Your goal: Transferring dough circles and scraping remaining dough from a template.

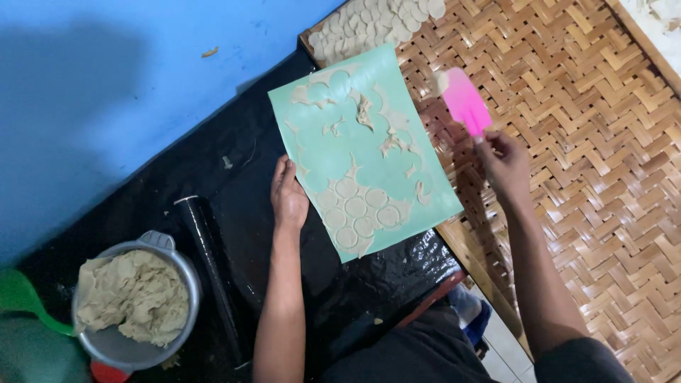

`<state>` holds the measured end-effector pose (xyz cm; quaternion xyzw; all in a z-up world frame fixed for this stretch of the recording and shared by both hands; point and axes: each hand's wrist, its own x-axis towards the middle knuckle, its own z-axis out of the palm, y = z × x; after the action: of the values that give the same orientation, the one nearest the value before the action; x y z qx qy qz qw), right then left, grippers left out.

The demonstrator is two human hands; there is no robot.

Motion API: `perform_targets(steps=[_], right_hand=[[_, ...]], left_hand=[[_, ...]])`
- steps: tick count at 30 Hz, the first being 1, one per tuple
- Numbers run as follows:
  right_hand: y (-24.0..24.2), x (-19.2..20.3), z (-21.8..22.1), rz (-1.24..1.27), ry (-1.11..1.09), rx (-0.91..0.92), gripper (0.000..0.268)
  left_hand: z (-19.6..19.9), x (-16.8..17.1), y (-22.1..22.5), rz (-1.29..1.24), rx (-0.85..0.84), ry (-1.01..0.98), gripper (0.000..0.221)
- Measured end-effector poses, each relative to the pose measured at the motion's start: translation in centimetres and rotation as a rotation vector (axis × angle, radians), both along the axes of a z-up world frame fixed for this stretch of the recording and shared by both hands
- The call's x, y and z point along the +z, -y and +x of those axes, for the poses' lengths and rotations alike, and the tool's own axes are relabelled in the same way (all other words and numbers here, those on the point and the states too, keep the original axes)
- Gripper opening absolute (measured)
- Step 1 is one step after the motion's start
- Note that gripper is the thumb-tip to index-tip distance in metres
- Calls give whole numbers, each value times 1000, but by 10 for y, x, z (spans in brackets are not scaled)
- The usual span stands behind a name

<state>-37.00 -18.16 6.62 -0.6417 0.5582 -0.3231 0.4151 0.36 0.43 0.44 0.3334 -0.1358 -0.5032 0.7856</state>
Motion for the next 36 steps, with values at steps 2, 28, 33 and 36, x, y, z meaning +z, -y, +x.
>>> perform_targets(steps=[2,28,33,36], right_hand=[[43,-10,8,-86,-30,-25,24],[330,-38,86,-192,-40,-90,26],[330,-36,88,-378,-229,-130,28],[313,-19,93,-473,-326,-153,28]], left_hand=[[0,-1,1,-12,-7,-5,25],[-1,17,10,85,0,40,25],[-1,16,11,103,1,34,26],[-3,22,10,109,-6,49,27]])
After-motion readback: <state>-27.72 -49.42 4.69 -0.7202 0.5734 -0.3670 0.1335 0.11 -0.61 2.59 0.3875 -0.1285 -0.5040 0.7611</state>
